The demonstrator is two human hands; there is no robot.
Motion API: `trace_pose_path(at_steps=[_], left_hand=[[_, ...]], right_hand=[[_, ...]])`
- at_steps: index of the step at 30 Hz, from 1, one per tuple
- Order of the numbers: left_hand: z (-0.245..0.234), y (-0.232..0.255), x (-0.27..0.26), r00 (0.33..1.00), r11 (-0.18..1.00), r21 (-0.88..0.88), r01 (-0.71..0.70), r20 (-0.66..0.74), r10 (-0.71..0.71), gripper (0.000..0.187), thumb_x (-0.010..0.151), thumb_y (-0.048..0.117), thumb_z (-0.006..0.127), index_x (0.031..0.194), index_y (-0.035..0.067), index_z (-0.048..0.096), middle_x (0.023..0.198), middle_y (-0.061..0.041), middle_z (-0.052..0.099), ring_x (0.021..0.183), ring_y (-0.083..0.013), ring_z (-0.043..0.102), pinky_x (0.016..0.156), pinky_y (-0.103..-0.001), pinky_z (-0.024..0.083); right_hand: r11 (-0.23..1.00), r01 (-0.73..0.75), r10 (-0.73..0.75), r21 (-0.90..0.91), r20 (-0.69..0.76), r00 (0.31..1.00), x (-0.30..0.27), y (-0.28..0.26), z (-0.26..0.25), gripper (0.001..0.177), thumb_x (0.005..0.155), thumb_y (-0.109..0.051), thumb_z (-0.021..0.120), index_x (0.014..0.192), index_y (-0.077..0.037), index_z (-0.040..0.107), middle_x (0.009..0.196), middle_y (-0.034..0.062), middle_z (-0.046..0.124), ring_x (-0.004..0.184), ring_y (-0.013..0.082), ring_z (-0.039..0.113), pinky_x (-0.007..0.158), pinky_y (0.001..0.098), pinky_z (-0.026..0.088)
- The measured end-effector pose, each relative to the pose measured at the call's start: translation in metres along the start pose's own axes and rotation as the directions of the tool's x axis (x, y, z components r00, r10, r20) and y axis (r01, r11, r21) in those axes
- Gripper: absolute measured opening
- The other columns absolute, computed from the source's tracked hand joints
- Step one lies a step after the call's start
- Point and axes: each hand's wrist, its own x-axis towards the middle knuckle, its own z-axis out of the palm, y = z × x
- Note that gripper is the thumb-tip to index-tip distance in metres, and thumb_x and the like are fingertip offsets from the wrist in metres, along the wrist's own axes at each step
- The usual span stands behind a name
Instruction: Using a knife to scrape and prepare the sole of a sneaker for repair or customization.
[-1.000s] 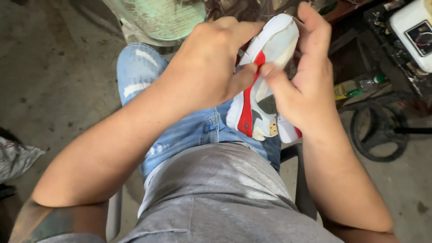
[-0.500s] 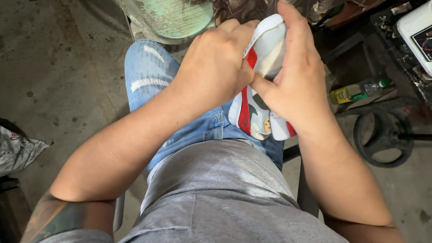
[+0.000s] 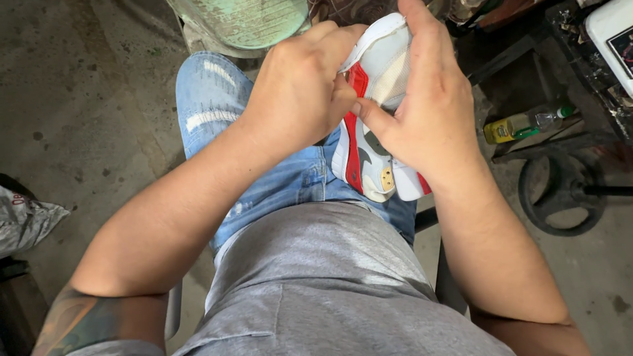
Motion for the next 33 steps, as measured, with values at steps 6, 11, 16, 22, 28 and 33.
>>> trace_pose_path(at_steps=[6, 11, 16, 22, 28, 33], left_hand=[[-0.004, 0.003, 0.008, 1.0, 1.0, 0.001, 0.017, -0.001, -0.017, 0.058, 0.083, 0.006, 0.081, 0.135, 0.004, 0.056, 0.111, -0.019, 0.069, 0.103, -0.0409, 0.068, 0.089, -0.047, 0.056], [-0.015, 0.003, 0.01, 0.997, 0.995, -0.1, 0.019, 0.082, -0.011, 0.073, 0.075, 0.002, 0.079, 0.141, 0.003, 0.049, 0.116, -0.022, 0.069, 0.107, -0.0433, 0.067, 0.091, -0.046, 0.056], [-0.018, -0.006, 0.011, 0.989, 0.962, -0.237, -0.135, 0.019, 0.144, 0.066, 0.081, -0.002, 0.078, 0.14, 0.006, 0.049, 0.116, -0.023, 0.069, 0.106, -0.0408, 0.069, 0.087, -0.042, 0.058], [-0.015, -0.013, 0.007, 0.95, 0.922, -0.274, 0.273, 0.23, -0.212, 0.063, 0.081, 0.001, 0.073, 0.14, 0.013, 0.055, 0.093, -0.016, 0.073, 0.084, -0.0267, 0.078, 0.076, -0.034, 0.06], [-0.002, -0.005, -0.005, 0.981, 0.938, -0.284, -0.196, -0.068, 0.184, 0.088, 0.079, -0.003, 0.079, 0.15, 0.013, 0.031, 0.143, -0.021, 0.057, 0.124, -0.0403, 0.063, 0.105, -0.039, 0.055], [0.007, -0.006, -0.011, 0.999, 0.943, -0.33, -0.046, -0.034, 0.037, 0.083, 0.089, -0.005, 0.078, 0.153, 0.02, 0.031, 0.137, -0.017, 0.061, 0.121, -0.0381, 0.065, 0.103, -0.039, 0.059]], right_hand=[[0.999, -0.033, 0.032, 0.026, 0.051, 0.998, -0.002, 0.009, -0.001, 0.102, 0.083, -0.009, 0.093, 0.158, -0.004, 0.025, 0.151, 0.0214, 0.048, 0.139, 0.0395, 0.054, 0.115, 0.0415, 0.051], [1.0, -0.001, -0.001, 0.027, 0.07, 0.998, 0.004, -0.002, -0.003, 0.099, 0.083, -0.011, 0.092, 0.156, -0.005, 0.024, 0.145, 0.0221, 0.049, 0.134, 0.0417, 0.056, 0.111, 0.0448, 0.052], [0.999, -0.032, 0.034, -0.014, 0.12, 0.992, 0.0, 0.007, 0.001, 0.101, 0.089, -0.02, 0.095, 0.158, -0.005, 0.024, 0.145, 0.0215, 0.052, 0.132, 0.0412, 0.058, 0.11, 0.0458, 0.053], [1.0, -0.024, 0.026, -0.016, 0.143, 0.989, 0.004, 0.011, 0.001, 0.103, 0.088, -0.021, 0.096, 0.159, -0.002, 0.023, 0.147, 0.0244, 0.05, 0.137, 0.0436, 0.057, 0.11, 0.0459, 0.052], [0.996, 0.077, -0.073, -0.047, 0.075, 0.994, 0.001, 0.017, -0.001, 0.102, 0.087, -0.016, 0.092, 0.157, -0.001, 0.02, 0.151, 0.0258, 0.044, 0.137, 0.0426, 0.052, 0.118, 0.0443, 0.048], [0.996, -0.062, 0.071, -0.062, 0.147, 0.987, 0.0, 0.017, 0.002, 0.102, 0.089, -0.02, 0.093, 0.159, 0.0, 0.021, 0.145, 0.024, 0.051, 0.133, 0.0427, 0.055, 0.112, 0.0468, 0.051]])
